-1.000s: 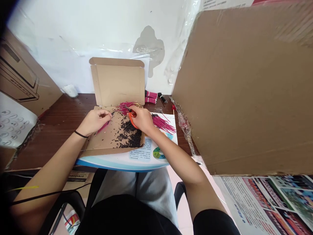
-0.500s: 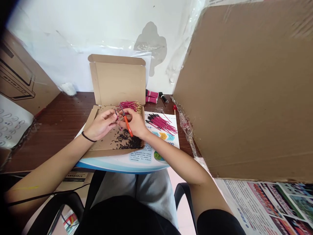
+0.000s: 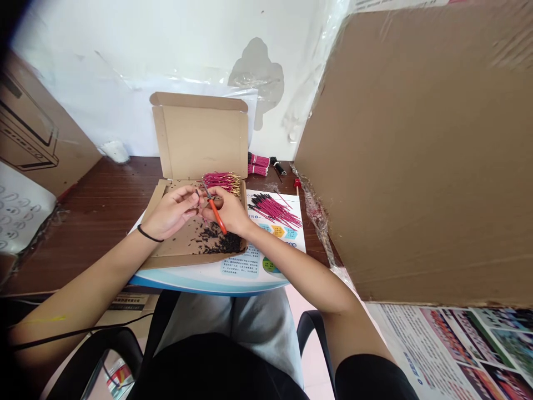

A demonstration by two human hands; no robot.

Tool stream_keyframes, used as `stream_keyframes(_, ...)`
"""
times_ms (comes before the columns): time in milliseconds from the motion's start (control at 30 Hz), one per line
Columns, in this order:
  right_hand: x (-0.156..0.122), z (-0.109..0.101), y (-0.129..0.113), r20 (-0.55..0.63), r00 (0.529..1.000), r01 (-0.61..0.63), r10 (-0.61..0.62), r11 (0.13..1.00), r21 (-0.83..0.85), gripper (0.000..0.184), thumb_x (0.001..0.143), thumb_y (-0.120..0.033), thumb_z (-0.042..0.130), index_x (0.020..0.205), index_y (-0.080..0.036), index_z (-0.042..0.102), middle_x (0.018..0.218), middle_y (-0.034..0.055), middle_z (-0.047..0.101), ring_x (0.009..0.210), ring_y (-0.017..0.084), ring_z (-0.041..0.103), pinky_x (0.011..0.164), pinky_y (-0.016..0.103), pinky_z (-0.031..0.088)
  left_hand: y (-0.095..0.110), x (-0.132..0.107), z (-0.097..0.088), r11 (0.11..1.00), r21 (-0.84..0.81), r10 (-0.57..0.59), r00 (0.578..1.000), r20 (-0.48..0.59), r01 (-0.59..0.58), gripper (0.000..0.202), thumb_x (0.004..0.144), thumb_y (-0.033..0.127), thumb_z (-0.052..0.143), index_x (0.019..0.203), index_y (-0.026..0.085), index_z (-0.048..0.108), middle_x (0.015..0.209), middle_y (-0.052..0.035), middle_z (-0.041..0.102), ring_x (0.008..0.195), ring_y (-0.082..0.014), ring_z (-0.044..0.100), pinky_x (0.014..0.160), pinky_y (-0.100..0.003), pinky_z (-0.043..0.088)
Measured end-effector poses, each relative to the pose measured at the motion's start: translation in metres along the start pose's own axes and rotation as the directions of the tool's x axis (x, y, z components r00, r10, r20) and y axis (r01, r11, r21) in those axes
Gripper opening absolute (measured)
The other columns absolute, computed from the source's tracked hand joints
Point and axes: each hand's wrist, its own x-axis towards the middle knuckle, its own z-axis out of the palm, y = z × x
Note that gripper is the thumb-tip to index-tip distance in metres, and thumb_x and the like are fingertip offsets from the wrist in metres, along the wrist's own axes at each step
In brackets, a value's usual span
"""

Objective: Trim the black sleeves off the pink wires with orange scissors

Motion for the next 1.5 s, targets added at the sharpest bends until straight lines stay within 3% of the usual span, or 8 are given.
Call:
stream_keyframes(100, -0.002, 0.0, -0.003, -0.086, 0.995, 0.045, -0.053, 0.995, -0.094, 0.037, 0.071, -0.029, 0.071, 0.103, -0.022, 0.055, 0.069, -0.0038, 0.061, 0.065, 0.014, 0.059, 0.064, 0.029, 0.049, 0.001, 0.0, 0.0, 1.0, -0.023, -0.001, 1.0, -0.005, 0.001, 0.044, 0.055, 0.04, 0.09, 0.081, 0.016, 0.063, 0.071, 0.0007, 0.06, 0.064, -0.0091, 0.054, 0.053, -0.02, 0.038)
stream_keyframes(267, -0.005, -0.005, -0.015, -0.22, 0.959, 0.091, -0.177, 0.932, -0.352, 0.022, 0.074, -0.038, 0.067, 0.081, -0.019, 0.06, 0.061, -0.0048, 0.053, 0.059, 0.011, 0.047, 0.062, 0.025, 0.041, 0.003, 0.0, 0.0, 1.0, -0.013, -0.002, 1.0, -0.012, 0.002, 0.041, 0.057, 0.039, 0.089, 0.076, 0.015, 0.061, 0.072, 0.001, 0.059, 0.061, -0.0068, 0.051, 0.049, -0.019, 0.036)
stream_keyframes(400, -0.007, -0.01, -0.019, -0.223, 0.94, 0.098, -0.258, 0.83, -0.549, 0.022, 0.078, -0.04, 0.062, 0.073, -0.019, 0.06, 0.055, -0.0063, 0.045, 0.054, 0.01, 0.037, 0.056, 0.023, 0.033, 0.003, 0.0, 0.0, 1.0, 0.001, -0.005, 1.0, 0.002, 0.005, 0.043, 0.056, 0.042, 0.089, 0.076, 0.016, 0.061, 0.066, 0.0029, 0.056, 0.05, -0.0047, 0.043, 0.043, -0.019, 0.032)
stream_keyframes(567, -0.006, -0.01, -0.014, -0.15, 0.951, 0.105, -0.272, 0.737, -0.668, 0.028, 0.08, -0.04, 0.061, 0.063, -0.021, 0.052, 0.053, -0.0073, 0.038, 0.053, 0.009, 0.03, 0.055, 0.023, 0.028, -0.001, 0.002, -0.003, 0.998, 0.059, -0.008, 1.0, -0.024, 0.01, 0.045, 0.057, 0.048, 0.088, 0.078, 0.016, 0.063, 0.06, 0.0037, 0.054, 0.045, -0.0044, 0.038, 0.041, -0.021, 0.028)
stream_keyframes(700, -0.005, -0.01, -0.011, -0.123, 0.949, 0.133, -0.291, 0.721, -0.68, 0.027, 0.081, -0.037, 0.061, 0.063, -0.021, 0.05, 0.055, -0.0072, 0.038, 0.054, 0.009, 0.031, 0.055, 0.023, 0.026, -0.003, 0.002, -0.004, 0.995, 0.089, -0.035, 0.999, 0.005, 0.034, 0.045, 0.059, 0.052, 0.085, 0.078, 0.017, 0.065, 0.063, 0.001, 0.058, 0.049, -0.0061, 0.041, 0.043, -0.022, 0.028)
stream_keyframes(900, -0.005, -0.008, -0.012, -0.164, 0.953, 0.116, -0.254, 0.808, -0.577, 0.028, 0.082, -0.038, 0.06, 0.063, -0.021, 0.05, 0.056, -0.0071, 0.036, 0.056, 0.009, 0.032, 0.055, 0.022, 0.028, -0.003, 0.002, -0.001, 0.988, 0.152, -0.001, 1.0, 0.016, -0.002, 0.036, 0.069, 0.049, 0.079, 0.073, 0.016, 0.066, 0.065, -0.0012, 0.058, 0.055, -0.0079, 0.043, 0.048, -0.023, 0.031)
stream_keyframes(1133, -0.002, -0.012, -0.006, -0.155, 0.948, 0.103, -0.277, 0.729, -0.676, 0.019, 0.08, -0.023, 0.057, 0.061, -0.019, 0.054, 0.054, -0.0063, 0.04, 0.056, 0.009, 0.03, 0.057, 0.023, 0.026, -0.005, 0.001, -0.003, 0.981, 0.193, -0.001, 0.999, 0.037, -0.006, 0.029, 0.075, 0.046, 0.072, 0.077, 0.018, 0.065, 0.055, 0.0015, 0.053, 0.05, -0.0088, 0.041, 0.048, -0.024, 0.03)
stream_keyframes(1500, -0.001, -0.01, -0.006, -0.079, 0.931, 0.225, -0.355, 0.733, -0.641, 0.036, 0.08, -0.024, 0.055, 0.052, -0.021, 0.034, 0.053, -0.0074, 0.027, 0.056, 0.009, 0.027, 0.055, 0.023, 0.022, -0.003, 0.002, -0.002, 0.975, 0.223, 0.014, 0.999, 0.042, -0.023, 0.025, 0.076, 0.042, 0.07, 0.072, 0.018, 0.065, 0.054, 0.0006, 0.056, 0.051, -0.0095, 0.044, 0.05, -0.025, 0.032)
